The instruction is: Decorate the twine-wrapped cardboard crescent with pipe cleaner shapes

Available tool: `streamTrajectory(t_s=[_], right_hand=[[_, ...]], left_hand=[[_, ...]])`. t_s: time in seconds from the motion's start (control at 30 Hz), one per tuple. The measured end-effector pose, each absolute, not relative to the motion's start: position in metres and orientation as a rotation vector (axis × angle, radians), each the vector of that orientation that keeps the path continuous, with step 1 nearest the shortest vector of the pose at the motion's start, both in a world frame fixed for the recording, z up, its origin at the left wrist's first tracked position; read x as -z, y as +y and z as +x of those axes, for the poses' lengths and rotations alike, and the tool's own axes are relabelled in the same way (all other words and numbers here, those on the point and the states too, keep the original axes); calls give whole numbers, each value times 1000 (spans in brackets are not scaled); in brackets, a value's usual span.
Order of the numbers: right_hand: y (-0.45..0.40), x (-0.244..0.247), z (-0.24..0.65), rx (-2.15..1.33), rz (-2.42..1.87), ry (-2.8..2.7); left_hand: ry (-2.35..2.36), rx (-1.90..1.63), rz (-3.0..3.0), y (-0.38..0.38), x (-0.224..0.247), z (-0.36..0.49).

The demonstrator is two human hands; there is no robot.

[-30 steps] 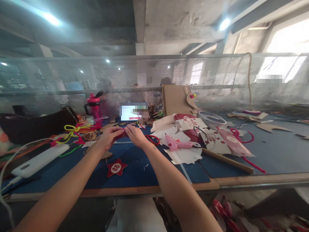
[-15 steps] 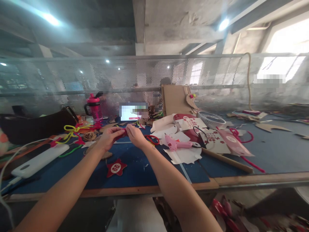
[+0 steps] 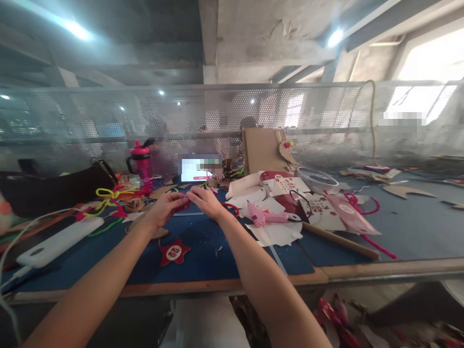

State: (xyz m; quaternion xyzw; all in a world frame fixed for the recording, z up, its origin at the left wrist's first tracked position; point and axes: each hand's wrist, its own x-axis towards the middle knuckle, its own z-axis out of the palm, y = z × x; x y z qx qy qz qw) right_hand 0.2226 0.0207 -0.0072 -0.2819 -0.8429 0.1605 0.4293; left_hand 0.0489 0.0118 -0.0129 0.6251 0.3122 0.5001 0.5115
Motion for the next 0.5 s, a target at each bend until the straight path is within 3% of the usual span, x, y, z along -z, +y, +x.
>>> streamTrajectory(t_s=[0.5], right_hand=[[29,12,222,-221,-747,-2138]], left_hand=[[840,-1228,1549,11,14,53]])
